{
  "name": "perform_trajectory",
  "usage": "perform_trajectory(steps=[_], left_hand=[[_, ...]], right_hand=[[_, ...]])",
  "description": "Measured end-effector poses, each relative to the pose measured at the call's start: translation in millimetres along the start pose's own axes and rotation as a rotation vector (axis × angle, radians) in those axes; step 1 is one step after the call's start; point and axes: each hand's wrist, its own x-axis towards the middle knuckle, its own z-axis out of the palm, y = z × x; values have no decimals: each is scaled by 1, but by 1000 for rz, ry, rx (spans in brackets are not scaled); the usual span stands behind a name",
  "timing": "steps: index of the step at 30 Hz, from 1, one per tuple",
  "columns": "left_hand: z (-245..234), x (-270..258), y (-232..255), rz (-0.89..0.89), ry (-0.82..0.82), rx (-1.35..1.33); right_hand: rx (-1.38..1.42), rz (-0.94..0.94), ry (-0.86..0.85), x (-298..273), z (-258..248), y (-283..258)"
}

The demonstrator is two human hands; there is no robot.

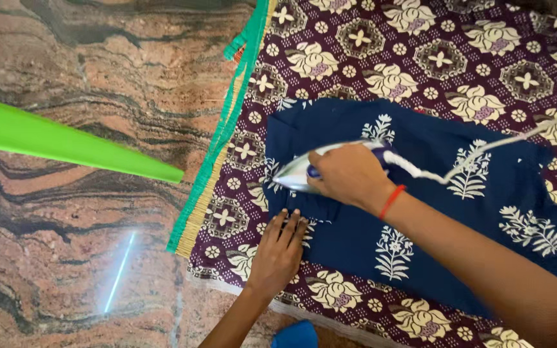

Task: The person irons a dark blue patterned shirt laid flat on a patterned bedsheet. They smooth the fabric with their hands, use a white electric iron to press the body and sleeves, and fold the sleeves inward before continuing to iron the garment.

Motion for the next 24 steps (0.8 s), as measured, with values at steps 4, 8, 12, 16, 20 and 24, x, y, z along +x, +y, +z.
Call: perform_trajectory(steps=[4, 8, 12, 16, 20, 24], left_hand=[[-8, -5, -9, -8, 22, -73], [-21, -1, -16, -102, 177, -341], [-36, 6, -26, -417, 239, -333], [-44, 10, -28, -414, 380, -297], [-43, 21, -55, -510, 478, -261], [-61, 28, -76, -631, 517, -303]], right_hand=[[-39, 56, -103, -20, -3, 5], [-2, 22, -25, -11, 5, -11], [-19, 43, -108, -14, 3, -15], [11, 87, -150, -30, -12, -11], [91, 75, -96, -23, 7, -37], [94, 107, -182, -42, 8, -40]])
